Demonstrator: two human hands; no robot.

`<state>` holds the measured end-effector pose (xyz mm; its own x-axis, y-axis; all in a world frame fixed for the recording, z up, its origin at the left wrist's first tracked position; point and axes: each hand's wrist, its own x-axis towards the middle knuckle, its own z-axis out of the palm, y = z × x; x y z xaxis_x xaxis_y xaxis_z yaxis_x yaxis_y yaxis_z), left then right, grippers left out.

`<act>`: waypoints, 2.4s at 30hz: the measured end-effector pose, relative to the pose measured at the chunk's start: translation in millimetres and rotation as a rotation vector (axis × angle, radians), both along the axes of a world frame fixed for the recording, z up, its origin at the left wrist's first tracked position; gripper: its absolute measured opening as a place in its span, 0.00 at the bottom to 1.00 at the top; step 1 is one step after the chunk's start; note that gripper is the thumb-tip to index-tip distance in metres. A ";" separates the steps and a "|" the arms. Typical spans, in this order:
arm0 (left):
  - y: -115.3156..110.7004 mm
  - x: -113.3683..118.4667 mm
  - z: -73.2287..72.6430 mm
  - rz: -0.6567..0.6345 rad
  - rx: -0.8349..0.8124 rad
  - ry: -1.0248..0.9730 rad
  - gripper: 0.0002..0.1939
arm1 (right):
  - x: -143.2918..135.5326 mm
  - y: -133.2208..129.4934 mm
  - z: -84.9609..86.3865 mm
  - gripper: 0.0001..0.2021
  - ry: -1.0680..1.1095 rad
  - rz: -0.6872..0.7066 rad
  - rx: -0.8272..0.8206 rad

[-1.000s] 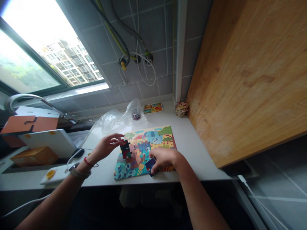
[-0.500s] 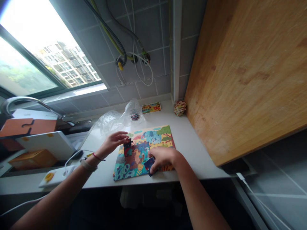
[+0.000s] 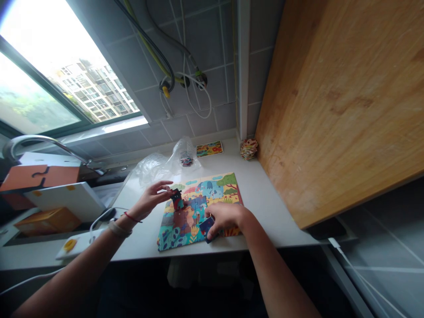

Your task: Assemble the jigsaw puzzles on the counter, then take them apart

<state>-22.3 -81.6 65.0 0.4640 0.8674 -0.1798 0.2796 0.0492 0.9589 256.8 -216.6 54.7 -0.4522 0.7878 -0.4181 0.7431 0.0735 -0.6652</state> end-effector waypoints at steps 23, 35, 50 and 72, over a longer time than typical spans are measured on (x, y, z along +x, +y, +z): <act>30.3 5.7 -13.3 0.104 0.009 0.066 0.30 | -2.7 -1.0 3.0 0.25 -0.039 0.015 0.024; 25.6 2.4 -23.2 0.053 0.353 0.164 0.26 | -3.6 -2.3 1.1 0.24 -0.025 -0.005 0.047; 30.0 5.6 -4.0 0.009 0.389 0.180 0.22 | -3.1 -1.3 -0.3 0.27 0.003 -0.019 0.042; 8.7 31.7 -13.5 -0.043 0.015 0.103 0.30 | -8.3 7.7 -1.7 0.17 0.320 -0.334 0.206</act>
